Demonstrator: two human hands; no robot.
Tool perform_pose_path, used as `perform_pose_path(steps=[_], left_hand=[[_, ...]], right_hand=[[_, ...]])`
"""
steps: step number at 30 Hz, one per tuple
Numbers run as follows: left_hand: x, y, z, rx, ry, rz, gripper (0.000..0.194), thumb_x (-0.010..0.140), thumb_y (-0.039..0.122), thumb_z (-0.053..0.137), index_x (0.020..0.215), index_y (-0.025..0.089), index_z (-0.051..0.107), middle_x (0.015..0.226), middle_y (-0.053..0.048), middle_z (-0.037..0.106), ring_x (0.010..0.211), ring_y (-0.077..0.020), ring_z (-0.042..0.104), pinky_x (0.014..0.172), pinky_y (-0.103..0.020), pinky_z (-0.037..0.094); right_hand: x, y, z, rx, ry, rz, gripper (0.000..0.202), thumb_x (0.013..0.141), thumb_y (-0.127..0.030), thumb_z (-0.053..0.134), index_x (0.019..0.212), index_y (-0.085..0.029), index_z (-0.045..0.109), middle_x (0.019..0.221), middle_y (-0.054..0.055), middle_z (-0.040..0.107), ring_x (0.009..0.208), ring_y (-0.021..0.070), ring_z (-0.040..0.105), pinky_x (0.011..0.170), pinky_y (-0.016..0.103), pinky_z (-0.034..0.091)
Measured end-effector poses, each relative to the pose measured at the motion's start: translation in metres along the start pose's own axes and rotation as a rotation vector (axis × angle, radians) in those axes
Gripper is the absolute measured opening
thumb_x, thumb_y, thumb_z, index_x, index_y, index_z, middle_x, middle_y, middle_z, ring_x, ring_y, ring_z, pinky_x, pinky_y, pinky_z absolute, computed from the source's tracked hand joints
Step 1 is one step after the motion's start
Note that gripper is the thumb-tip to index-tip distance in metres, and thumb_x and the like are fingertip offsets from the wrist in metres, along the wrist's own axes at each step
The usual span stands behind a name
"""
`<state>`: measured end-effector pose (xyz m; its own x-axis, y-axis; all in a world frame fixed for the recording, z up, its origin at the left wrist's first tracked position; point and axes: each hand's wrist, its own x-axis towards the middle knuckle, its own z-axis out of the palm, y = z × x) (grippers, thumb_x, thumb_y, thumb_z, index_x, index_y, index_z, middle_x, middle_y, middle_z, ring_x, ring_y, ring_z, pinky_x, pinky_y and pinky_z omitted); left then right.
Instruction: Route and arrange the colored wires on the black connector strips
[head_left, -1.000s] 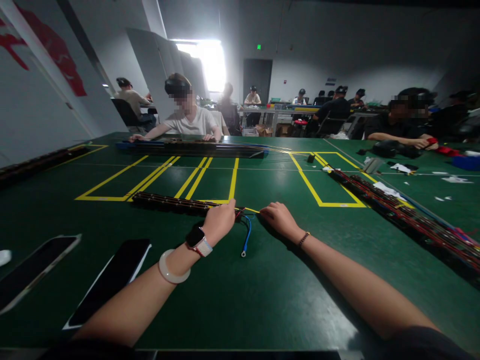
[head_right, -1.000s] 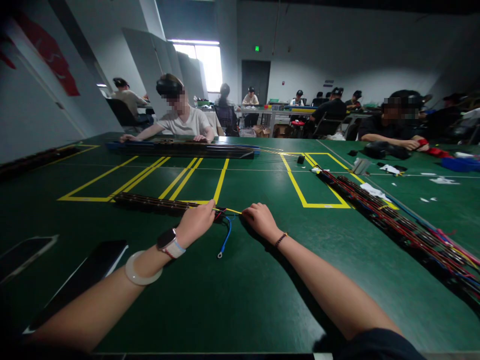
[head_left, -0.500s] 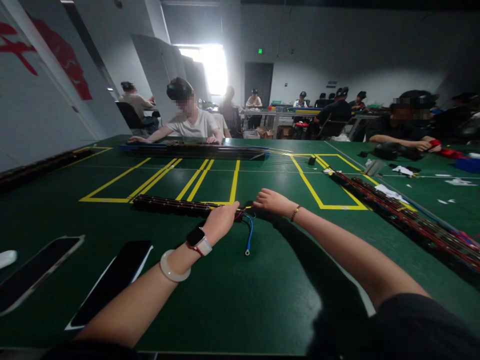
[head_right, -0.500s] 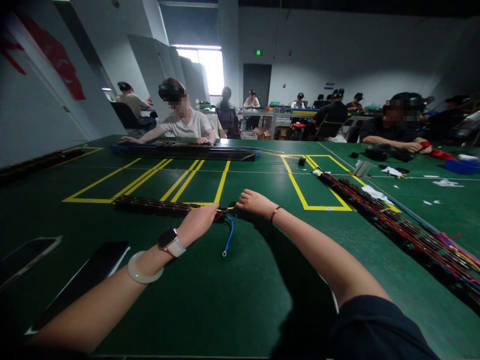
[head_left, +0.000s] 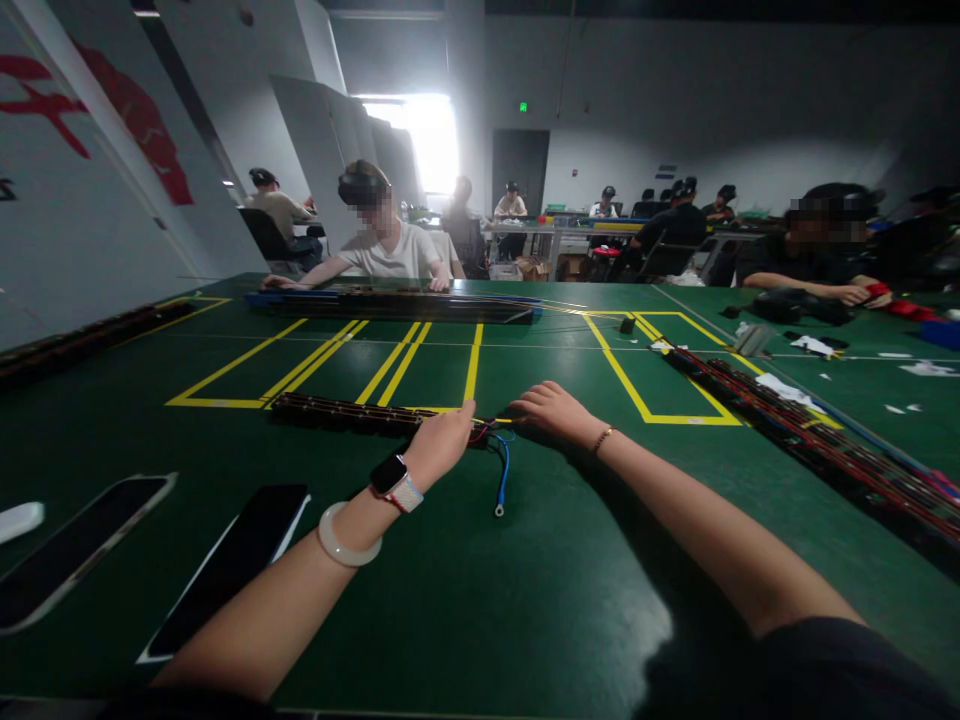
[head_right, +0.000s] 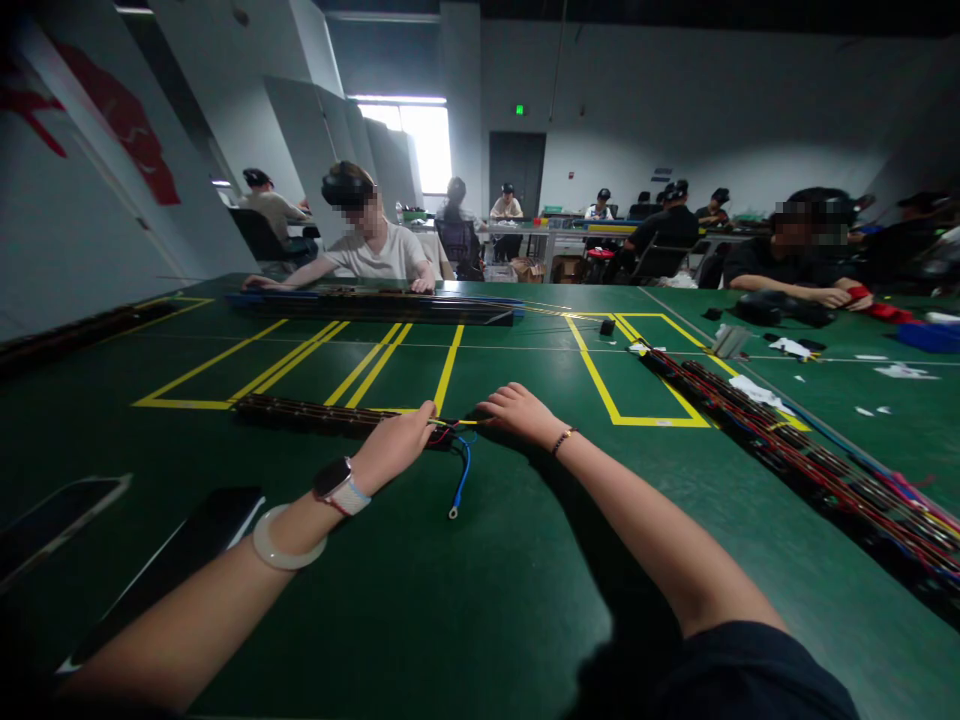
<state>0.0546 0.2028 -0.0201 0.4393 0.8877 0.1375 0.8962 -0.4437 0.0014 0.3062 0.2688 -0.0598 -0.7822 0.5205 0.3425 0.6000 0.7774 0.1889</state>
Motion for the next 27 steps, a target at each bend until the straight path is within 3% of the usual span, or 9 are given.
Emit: perform_pose_path(steps=[4, 9, 14, 16, 18, 23, 27], left_hand=[[-0.001, -0.004, -0.005, 0.08, 0.015, -0.027, 0.022, 0.095, 0.026, 0.033, 0.105, 0.013, 0.049, 0.078, -0.009, 0.063, 0.075, -0.0229, 0.065, 0.062, -0.029, 0.047], [-0.003, 0.002, -0.011, 0.143, 0.063, -0.002, 0.024, 0.095, 0.019, 0.03, 0.103, 0.011, 0.05, 0.083, -0.01, 0.061, 0.075, -0.0217, 0.063, 0.062, -0.03, 0.047], [-0.008, 0.021, -0.013, 0.172, 0.224, 0.261, 0.037, 0.091, 0.005, 0.029, 0.123, 0.009, 0.047, 0.11, -0.014, 0.058, 0.098, -0.0204, 0.055, 0.083, -0.033, 0.045], [-0.011, 0.029, -0.007, 0.154, 0.26, 0.4, 0.044, 0.09, 0.005, 0.031, 0.133, 0.011, 0.042, 0.124, -0.014, 0.053, 0.105, -0.0201, 0.051, 0.089, -0.035, 0.042], [-0.014, 0.035, 0.004, 0.124, 0.251, 0.503, 0.044, 0.09, 0.005, 0.035, 0.131, 0.016, 0.046, 0.13, -0.01, 0.05, 0.113, -0.0205, 0.046, 0.095, -0.035, 0.038], [-0.017, 0.038, 0.031, 0.071, 0.213, 0.528, 0.037, 0.088, 0.01, 0.044, 0.119, 0.023, 0.058, 0.135, -0.004, 0.049, 0.121, -0.0235, 0.04, 0.099, -0.04, 0.033], [-0.021, 0.038, 0.022, 0.077, 0.272, 0.64, 0.032, 0.087, 0.013, 0.047, 0.116, 0.019, 0.059, 0.131, -0.007, 0.051, 0.118, -0.0227, 0.043, 0.097, -0.038, 0.034]], right_hand=[[-0.04, -0.02, -0.005, 0.146, 0.108, 0.323, 0.036, 0.092, -0.035, 0.05, 0.123, -0.019, 0.053, 0.116, 0.009, 0.059, 0.105, 0.0201, 0.051, 0.092, 0.034, 0.033], [-0.075, -0.036, -0.009, 0.275, 0.128, 0.473, 0.03, 0.09, -0.03, 0.051, 0.118, -0.019, 0.056, 0.11, 0.008, 0.061, 0.104, 0.0194, 0.054, 0.091, 0.034, 0.037], [-0.078, -0.041, -0.009, 0.293, 0.16, 0.513, 0.025, 0.09, -0.027, 0.049, 0.113, -0.019, 0.058, 0.107, 0.007, 0.062, 0.102, 0.0197, 0.055, 0.089, 0.033, 0.038], [-0.075, -0.041, -0.008, 0.299, 0.164, 0.493, 0.025, 0.091, -0.027, 0.048, 0.112, -0.019, 0.058, 0.107, 0.008, 0.062, 0.101, 0.0194, 0.054, 0.088, 0.032, 0.038], [-0.074, -0.041, -0.006, 0.302, 0.155, 0.469, 0.024, 0.092, -0.027, 0.047, 0.112, -0.018, 0.058, 0.108, 0.008, 0.062, 0.1, 0.0196, 0.054, 0.088, 0.033, 0.038], [-0.075, -0.038, -0.003, 0.289, 0.148, 0.47, 0.023, 0.093, -0.03, 0.046, 0.108, -0.019, 0.059, 0.107, 0.007, 0.062, 0.1, 0.02, 0.054, 0.089, 0.035, 0.038], [-0.066, -0.041, -0.011, 0.288, 0.166, 0.49, 0.025, 0.093, -0.033, 0.045, 0.109, -0.02, 0.059, 0.11, 0.007, 0.061, 0.103, 0.0202, 0.053, 0.091, 0.036, 0.037]])
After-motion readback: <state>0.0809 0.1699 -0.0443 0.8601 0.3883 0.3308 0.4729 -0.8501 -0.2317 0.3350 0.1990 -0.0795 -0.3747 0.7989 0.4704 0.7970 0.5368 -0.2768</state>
